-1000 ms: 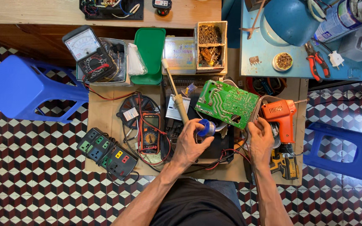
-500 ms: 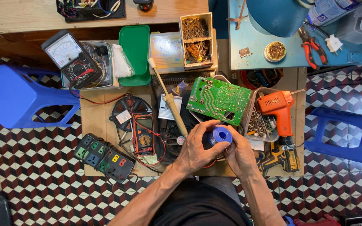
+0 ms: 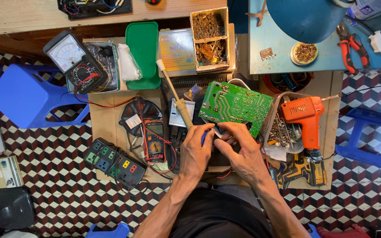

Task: The person uses a heat gun to apply heat to a green circuit board, then flips it to inspect both sides. They handle the board with both hands, occasionally using a soldering iron and pliers to adjust components.

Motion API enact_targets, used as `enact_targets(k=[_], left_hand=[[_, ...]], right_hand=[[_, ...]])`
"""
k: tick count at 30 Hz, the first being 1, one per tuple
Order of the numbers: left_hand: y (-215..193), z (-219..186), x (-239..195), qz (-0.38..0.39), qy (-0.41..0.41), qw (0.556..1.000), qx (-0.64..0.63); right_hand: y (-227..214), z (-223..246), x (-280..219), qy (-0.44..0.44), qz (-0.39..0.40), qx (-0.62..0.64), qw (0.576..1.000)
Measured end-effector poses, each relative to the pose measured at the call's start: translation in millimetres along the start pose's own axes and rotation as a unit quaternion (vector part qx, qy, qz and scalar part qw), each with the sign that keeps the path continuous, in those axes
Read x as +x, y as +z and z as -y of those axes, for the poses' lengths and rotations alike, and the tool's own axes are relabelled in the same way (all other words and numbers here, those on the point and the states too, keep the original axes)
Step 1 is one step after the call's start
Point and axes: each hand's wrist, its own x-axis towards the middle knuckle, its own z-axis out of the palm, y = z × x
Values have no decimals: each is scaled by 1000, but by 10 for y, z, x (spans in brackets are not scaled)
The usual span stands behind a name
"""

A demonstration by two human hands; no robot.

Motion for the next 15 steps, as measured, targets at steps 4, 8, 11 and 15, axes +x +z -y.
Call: enact_targets(k=[4,8,11,15], left_hand=[[-48,-76,36,24,48,995,87],[-23,-78,149,6,17,994,106],[-27,-75,199,25,-21,996,79],[-113,-3,212,90,-77,993,1]], right_hand=[[112,13,99,168,32,82,982],[148,-80,122,151,43,185,970],[48,-142,131,156,64,105,980],[-169,-299,255,175,80,48,980]])
